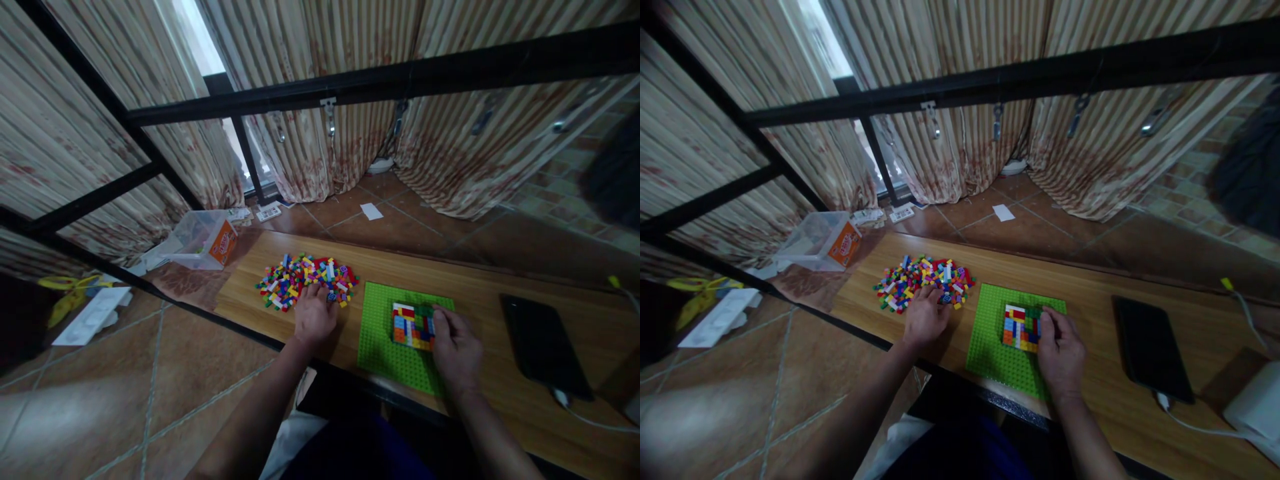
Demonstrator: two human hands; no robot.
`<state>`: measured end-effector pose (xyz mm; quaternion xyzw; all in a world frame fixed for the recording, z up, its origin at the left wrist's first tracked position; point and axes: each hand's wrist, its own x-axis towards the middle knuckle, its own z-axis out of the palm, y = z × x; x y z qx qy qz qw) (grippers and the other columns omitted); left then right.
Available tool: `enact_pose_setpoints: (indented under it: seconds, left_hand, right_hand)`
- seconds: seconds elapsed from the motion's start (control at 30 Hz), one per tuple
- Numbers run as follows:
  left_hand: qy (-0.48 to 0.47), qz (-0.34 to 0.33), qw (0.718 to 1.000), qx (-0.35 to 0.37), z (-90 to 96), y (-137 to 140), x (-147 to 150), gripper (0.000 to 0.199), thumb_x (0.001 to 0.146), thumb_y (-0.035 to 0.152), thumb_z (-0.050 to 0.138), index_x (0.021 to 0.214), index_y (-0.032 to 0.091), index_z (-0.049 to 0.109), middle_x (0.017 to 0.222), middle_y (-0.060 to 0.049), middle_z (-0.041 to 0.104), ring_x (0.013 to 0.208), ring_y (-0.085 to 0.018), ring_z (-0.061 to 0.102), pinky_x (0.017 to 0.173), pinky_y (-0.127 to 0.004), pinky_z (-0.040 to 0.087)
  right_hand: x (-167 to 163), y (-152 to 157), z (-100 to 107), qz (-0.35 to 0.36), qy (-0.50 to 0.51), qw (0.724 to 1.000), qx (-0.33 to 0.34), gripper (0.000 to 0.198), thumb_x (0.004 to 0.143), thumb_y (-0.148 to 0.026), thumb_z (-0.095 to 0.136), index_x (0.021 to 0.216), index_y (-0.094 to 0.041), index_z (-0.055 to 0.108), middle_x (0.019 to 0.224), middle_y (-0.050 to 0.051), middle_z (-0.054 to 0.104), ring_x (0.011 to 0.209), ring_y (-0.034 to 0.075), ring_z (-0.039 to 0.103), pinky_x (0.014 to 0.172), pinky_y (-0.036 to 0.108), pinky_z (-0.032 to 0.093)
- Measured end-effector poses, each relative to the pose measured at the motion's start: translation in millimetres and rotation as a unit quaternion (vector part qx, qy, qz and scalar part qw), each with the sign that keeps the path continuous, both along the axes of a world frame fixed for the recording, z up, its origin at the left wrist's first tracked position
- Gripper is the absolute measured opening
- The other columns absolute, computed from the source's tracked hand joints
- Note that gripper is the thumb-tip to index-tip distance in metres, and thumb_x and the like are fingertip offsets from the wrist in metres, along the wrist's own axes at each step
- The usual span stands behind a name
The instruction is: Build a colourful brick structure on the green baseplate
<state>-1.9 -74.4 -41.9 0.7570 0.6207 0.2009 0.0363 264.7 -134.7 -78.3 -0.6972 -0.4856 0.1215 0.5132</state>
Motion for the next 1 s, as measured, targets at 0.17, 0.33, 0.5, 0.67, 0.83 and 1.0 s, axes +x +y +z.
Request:
enact_pose_setpoints:
  seconds: [0.17, 0.33, 0.5, 0.67, 0.83, 1.0]
  left_hand:
    - [0.051, 0.015, 0.998, -0.019, 4.6, 7, 9, 0.015, 0.086, 0.023, 0.056, 0.096, 0.015, 0.064, 0.103, -0.012, 0.064, 0.100, -0.029, 0.057, 0.090, -0.042, 0.047]
    - [0.051, 0.002, 0.999, -0.014, 10.5, 7, 10, 0.013, 0.086, 0.020, 0.056, 0.094, 0.014, 0.063, 0.101, -0.012, 0.065, 0.099, -0.028, 0.058, 0.089, -0.042, 0.047]
    - [-0.109, -0.024, 0.993, -0.044, 20.3, 4, 25, 0.015, 0.089, 0.020, 0.053, 0.099, 0.016, 0.062, 0.094, -0.008, 0.068, 0.089, -0.021, 0.063, 0.081, -0.033, 0.049]
    - [-0.309, -0.119, 0.930, -0.159, 19.0, 13, 58, 0.018, 0.088, 0.024, 0.052, 0.096, 0.016, 0.065, 0.086, -0.004, 0.069, 0.076, -0.015, 0.063, 0.071, -0.024, 0.048]
    - [-0.321, -0.152, 0.907, -0.228, 14.6, 26, 85, 0.025, 0.090, 0.029, 0.046, 0.082, 0.016, 0.066, 0.068, 0.001, 0.062, 0.064, -0.012, 0.056, 0.061, -0.022, 0.043]
    - [-0.265, -0.169, 0.917, -0.245, 16.2, 32, 98, 0.035, 0.089, 0.033, 0.046, 0.059, 0.017, 0.055, 0.053, 0.005, 0.046, 0.055, -0.010, 0.044, 0.054, -0.022, 0.033]
  right_hand:
    - [1, 2, -3, 0.001, -0.004, 1.000, 0.003, 0.043, 0.090, -0.051, 0.048, 0.104, -0.016, 0.069, 0.102, 0.012, 0.067, 0.093, 0.024, 0.063, 0.085, 0.042, 0.049]
    - [0, 3, -2, 0.003, 0.004, 1.000, 0.004, 0.043, 0.091, -0.049, 0.047, 0.103, -0.015, 0.069, 0.103, 0.012, 0.068, 0.096, 0.024, 0.063, 0.088, 0.042, 0.048]
    - [-1, 3, 1, -0.011, 0.026, 0.999, 0.019, 0.042, 0.091, -0.050, 0.047, 0.102, -0.016, 0.069, 0.101, 0.012, 0.069, 0.094, 0.024, 0.063, 0.087, 0.041, 0.049]
    - [-1, 3, 1, -0.010, 0.046, 0.999, 0.020, 0.042, 0.091, -0.050, 0.047, 0.103, -0.016, 0.069, 0.102, 0.011, 0.069, 0.095, 0.023, 0.063, 0.088, 0.041, 0.049]
    - [-2, 5, 2, -0.008, 0.050, 0.998, 0.023, 0.041, 0.092, -0.050, 0.046, 0.101, -0.017, 0.069, 0.103, 0.011, 0.069, 0.096, 0.023, 0.063, 0.088, 0.040, 0.049]
    - [-3, 6, 5, -0.010, 0.048, 0.999, 0.023, 0.040, 0.092, -0.049, 0.045, 0.098, -0.018, 0.069, 0.101, 0.011, 0.069, 0.095, 0.023, 0.063, 0.088, 0.040, 0.049]
